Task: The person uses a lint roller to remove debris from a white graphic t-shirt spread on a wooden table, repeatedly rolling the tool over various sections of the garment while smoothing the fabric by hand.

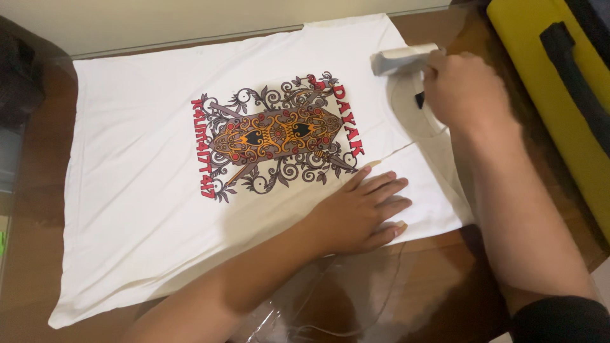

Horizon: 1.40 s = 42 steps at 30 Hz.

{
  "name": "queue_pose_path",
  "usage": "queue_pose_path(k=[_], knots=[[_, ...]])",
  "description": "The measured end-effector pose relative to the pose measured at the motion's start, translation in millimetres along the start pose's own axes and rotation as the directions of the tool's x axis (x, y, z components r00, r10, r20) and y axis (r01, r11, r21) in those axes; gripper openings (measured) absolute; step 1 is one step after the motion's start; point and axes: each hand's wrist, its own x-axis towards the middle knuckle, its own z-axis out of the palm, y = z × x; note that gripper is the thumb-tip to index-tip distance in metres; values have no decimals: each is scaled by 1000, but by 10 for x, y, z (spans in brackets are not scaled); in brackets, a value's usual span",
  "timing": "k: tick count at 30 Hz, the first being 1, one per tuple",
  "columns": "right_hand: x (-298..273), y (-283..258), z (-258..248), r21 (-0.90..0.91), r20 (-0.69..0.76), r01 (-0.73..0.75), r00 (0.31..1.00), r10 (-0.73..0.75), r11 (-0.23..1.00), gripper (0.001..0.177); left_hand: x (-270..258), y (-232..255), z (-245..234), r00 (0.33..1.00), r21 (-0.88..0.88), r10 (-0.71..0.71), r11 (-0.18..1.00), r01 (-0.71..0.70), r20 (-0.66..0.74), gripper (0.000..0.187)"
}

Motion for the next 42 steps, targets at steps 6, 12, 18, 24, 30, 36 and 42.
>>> queue_pose_path(k=[6, 12, 18, 24, 30, 36, 42], knots=[[15, 47, 68, -26, 104, -66, 992, 69, 997, 32, -11, 9, 20, 1000, 5, -6, 1000, 6, 0, 47], [-65, 1, -165, -42, 138, -73, 987, 78, 996, 32, -14, 7, 23, 1000, 5, -7, 1000, 7, -5, 46], [-373, -319, -608, 26, 128, 7, 992, -10, 1000, 30, -13, 8, 3, 1000, -23, -1, 1000, 0, -14, 45], [-336, -522, -502, 17, 262, 6, 965, -10, 1000, 27, -15, 13, -6, 1000, -19, -4, 1000, 4, -7, 44], [-165, -498, -113, 130, 89, 140, 984, -152, 982, 30, -26, -7, 31, 1000, -3, 5, 1000, -5, -25, 45], [-293, -597, -154, 80, 86, 137, 986, -144, 987, 31, -21, -22, 35, 1000, -16, -3, 1000, 3, 13, 48], [-331, -568, -136, -22, 175, 116, 978, -110, 993, 28, -10, -13, 34, 1000, 4, -3, 1000, 3, 17, 49]])
